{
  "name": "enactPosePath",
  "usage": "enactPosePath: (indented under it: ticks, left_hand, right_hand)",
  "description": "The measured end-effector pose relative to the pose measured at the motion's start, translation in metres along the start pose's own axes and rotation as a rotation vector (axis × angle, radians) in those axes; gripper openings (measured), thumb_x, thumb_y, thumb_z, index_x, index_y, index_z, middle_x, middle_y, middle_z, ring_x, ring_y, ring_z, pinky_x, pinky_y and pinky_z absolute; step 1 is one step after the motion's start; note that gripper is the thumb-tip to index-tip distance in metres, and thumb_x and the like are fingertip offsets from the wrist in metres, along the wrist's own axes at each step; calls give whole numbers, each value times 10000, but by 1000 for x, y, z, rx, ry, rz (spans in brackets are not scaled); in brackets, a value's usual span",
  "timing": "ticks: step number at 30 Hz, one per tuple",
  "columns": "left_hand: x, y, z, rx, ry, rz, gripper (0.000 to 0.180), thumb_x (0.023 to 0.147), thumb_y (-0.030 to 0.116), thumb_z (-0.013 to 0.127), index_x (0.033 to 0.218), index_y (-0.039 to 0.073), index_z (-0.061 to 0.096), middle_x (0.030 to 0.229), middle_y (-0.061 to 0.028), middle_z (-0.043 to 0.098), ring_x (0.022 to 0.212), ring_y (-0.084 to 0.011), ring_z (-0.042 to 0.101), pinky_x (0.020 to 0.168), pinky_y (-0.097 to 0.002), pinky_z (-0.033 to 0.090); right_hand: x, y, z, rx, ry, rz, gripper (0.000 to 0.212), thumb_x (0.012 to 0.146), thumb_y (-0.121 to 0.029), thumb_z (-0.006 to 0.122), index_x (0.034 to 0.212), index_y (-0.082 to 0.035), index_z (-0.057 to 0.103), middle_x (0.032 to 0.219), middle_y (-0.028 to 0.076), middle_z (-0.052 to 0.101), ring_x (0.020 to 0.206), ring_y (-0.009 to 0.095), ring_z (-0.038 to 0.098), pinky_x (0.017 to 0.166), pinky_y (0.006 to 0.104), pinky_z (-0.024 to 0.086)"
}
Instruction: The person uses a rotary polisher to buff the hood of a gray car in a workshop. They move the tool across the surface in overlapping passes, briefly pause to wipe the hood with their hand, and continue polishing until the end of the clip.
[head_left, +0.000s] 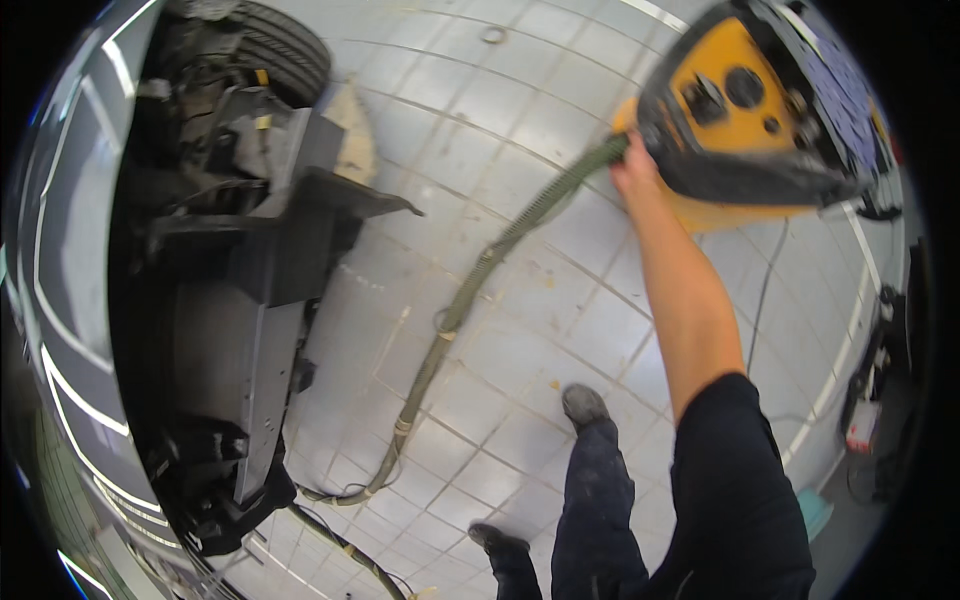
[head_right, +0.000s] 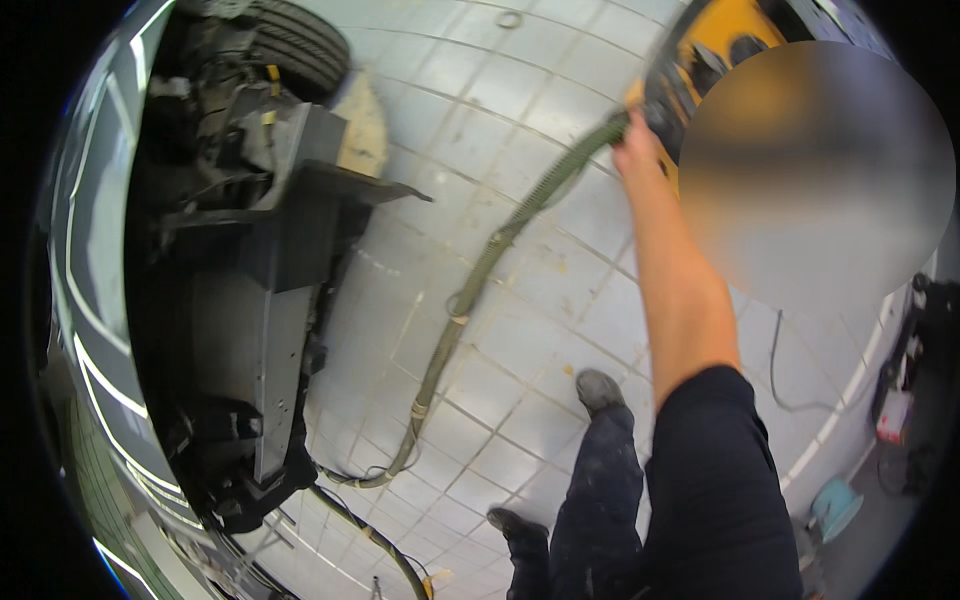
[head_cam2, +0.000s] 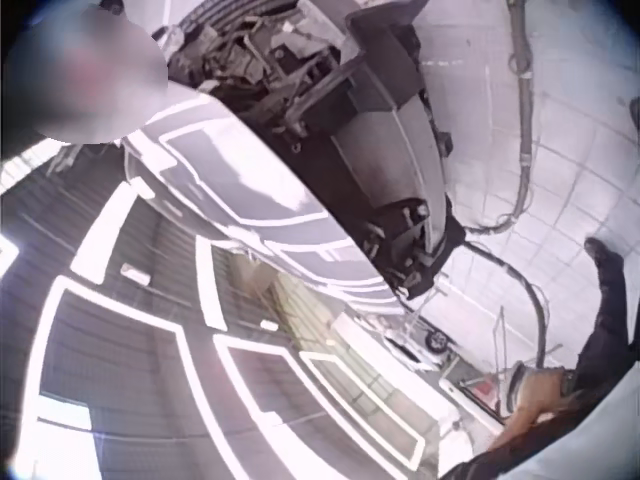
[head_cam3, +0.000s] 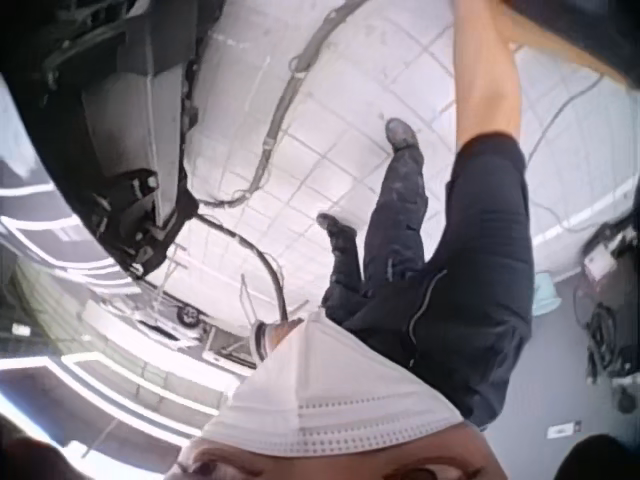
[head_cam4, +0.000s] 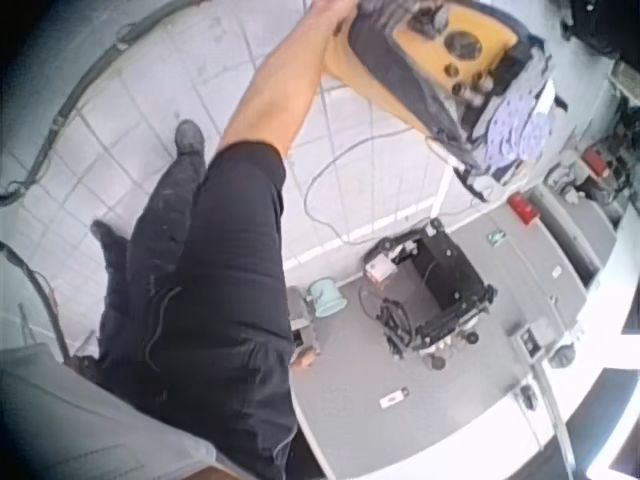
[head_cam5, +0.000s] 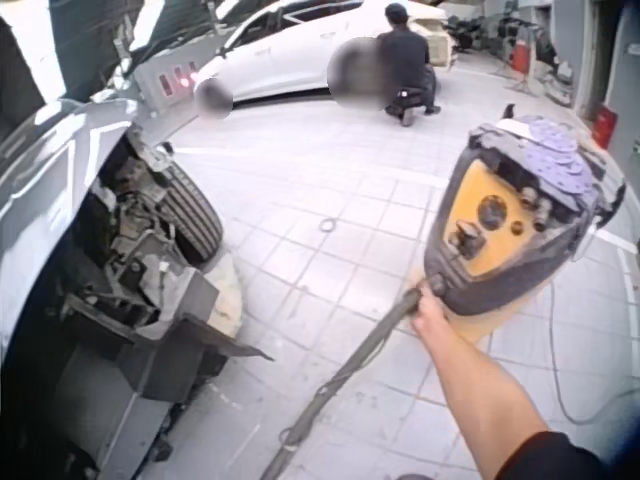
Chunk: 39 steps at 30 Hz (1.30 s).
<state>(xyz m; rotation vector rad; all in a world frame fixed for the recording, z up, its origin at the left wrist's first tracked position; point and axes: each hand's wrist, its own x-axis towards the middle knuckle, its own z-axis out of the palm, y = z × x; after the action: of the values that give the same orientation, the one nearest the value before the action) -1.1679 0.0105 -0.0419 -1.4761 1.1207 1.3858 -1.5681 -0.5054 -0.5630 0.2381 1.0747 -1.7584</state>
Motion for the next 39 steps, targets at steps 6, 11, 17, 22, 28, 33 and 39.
enactPosePath:
  ticks: [6,11,17,22,28,33,39]
  left_hand:
    - [-34,-44,94,70,202,-138,556,789,609,699,933,72,693,883,-178,703,849,-356,676,789,-492,523]
    - [-10,-108,97,142,372,54,753,689,728,720,958,26,680,878,-197,692,858,-390,666,817,-508,517]
    - [30,-212,125,207,495,166,708,669,697,757,936,46,680,872,-173,688,864,-366,668,801,-501,526]
    - [20,-246,165,121,508,190,646,638,635,814,871,58,642,802,-167,661,781,-366,651,723,-485,525]
    - [20,-398,256,89,462,212,641,674,630,801,856,39,633,801,-201,655,788,-400,637,721,-519,492]
    - [-15,-443,324,-17,586,240,647,686,651,786,860,47,637,801,-188,657,788,-399,638,728,-505,494]
    - [-96,-582,395,-116,923,208,626,635,611,834,872,69,629,771,-168,623,737,-381,616,709,-496,489]
  right_hand:
    - [-89,13,-150,-227,-113,77,202,987,-155,621,1182,-103,620,962,64,662,828,202,647,733,379,554]
    - [-118,-93,-311,-484,-67,200,203,1017,-271,602,1041,-72,635,905,85,712,794,219,702,760,364,611]
    - [-176,-118,-444,-695,-150,110,315,1018,-338,598,1264,-141,612,1070,41,675,965,167,636,847,371,544]
    - [-263,52,-347,-655,28,176,243,953,-352,685,1019,-126,627,802,85,688,717,219,660,672,346,572]
    - [-458,151,-387,-730,94,188,361,922,-393,713,1111,-106,602,896,77,723,835,206,705,752,376,584]
    - [-587,237,-384,-927,131,311,528,887,-445,738,1275,-159,523,1103,34,687,946,190,678,805,425,592]
    - [-697,321,-438,-1194,175,311,328,889,-398,729,1013,-119,609,809,71,648,687,208,643,578,408,552]
